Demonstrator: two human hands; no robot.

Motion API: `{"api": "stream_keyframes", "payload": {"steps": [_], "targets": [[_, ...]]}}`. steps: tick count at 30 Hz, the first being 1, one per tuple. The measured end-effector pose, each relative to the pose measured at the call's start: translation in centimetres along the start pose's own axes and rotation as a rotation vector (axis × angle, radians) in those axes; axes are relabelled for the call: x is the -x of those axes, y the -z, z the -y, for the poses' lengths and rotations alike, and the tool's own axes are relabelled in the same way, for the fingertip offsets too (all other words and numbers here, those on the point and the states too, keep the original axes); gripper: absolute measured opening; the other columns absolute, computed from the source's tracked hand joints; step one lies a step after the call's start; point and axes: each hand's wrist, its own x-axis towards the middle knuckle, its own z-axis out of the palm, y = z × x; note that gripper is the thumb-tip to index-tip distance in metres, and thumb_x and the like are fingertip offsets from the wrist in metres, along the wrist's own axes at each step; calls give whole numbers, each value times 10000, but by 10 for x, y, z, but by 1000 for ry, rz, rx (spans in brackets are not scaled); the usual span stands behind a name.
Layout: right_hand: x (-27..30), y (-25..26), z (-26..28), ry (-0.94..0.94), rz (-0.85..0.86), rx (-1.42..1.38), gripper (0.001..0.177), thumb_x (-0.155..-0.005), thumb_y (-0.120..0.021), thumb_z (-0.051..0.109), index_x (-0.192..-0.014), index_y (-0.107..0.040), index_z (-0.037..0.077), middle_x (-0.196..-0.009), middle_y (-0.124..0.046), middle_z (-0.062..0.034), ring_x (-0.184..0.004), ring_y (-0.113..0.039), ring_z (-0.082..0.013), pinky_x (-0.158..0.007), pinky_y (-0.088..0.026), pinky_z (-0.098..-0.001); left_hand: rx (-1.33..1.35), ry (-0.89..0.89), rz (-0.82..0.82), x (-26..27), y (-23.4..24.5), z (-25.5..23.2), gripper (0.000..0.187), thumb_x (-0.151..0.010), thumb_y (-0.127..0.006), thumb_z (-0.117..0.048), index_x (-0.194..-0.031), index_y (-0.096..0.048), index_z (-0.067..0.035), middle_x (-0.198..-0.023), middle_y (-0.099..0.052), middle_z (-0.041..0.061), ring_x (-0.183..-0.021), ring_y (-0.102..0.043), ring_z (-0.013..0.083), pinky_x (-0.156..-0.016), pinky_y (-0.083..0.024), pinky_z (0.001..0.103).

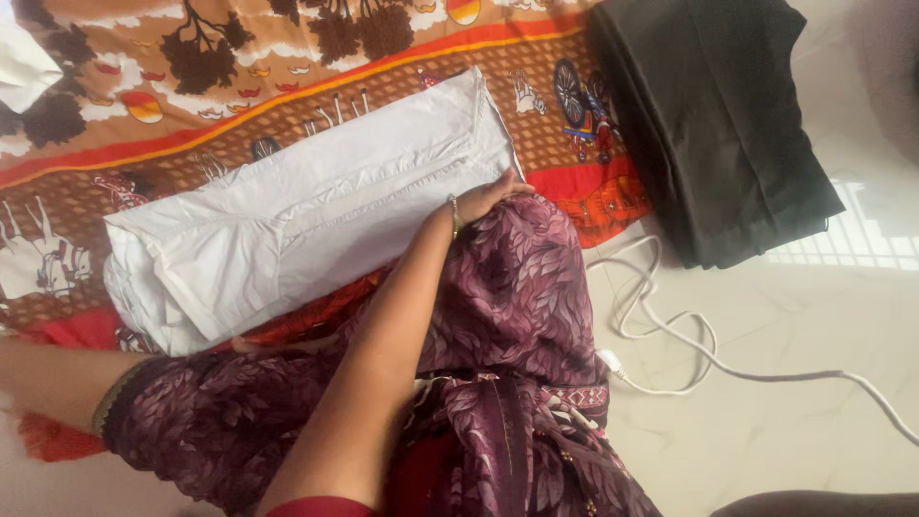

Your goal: The person irons a white shirt laid out on a patterned bedsheet using a handheld electric iron. They smooth the fabric with their hands, iron different sections, and fold the shirt in half before ironing the folded edges.

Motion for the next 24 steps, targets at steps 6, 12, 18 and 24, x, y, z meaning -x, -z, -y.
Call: {"api": "stream_keyframes", "payload": {"steps": [6, 12, 18, 24], "targets": [[-1, 2, 15, 123, 52, 43, 61, -1012, -541, -2, -996, -596, -22, -996, -655, -95, -825, -659, -169, -711, -563, -302, 247, 36, -713, 88, 27, 2, 714, -992, -428, -608, -1334, -605, -8, -1249, -724, 141, -1154, -659, 301, -1016, -483, 431], [-24, 0, 53, 509, 130, 247, 143, -1035, -512, 3, -925, -596, -32, -953, -639, -99, -797, -639, -177, -692, -538, -311, -143, 21, -569, 139, 13, 34, 772, -1017, -399, -629, -1310, -675, 30, -1312, -707, 151, -1278, -619, 260, -1131, -423, 386], [24, 41, 68, 150, 262, -9, 102, -1032, -573, 33, -965, -596, -41, -957, -642, -103, -802, -636, -176, -723, -548, -304, 56, -38, -241, 117, -4, -30, 820, -1021, -262, -696, -1503, -504, -78, -1583, -488, 160, -1501, -404, 286, -1249, -263, 405], [63, 19, 132, 151, 378, 90, 158, -982, -681, 17, -1098, -619, -70, -1001, -670, -117, -836, -664, -187, -734, -548, -293, -160, 121, -154, 125, 8, 7, 636, -1046, -384, -559, -1376, -567, -47, -1413, -570, 217, -1353, -506, 353, -1117, -365, 442]]}}
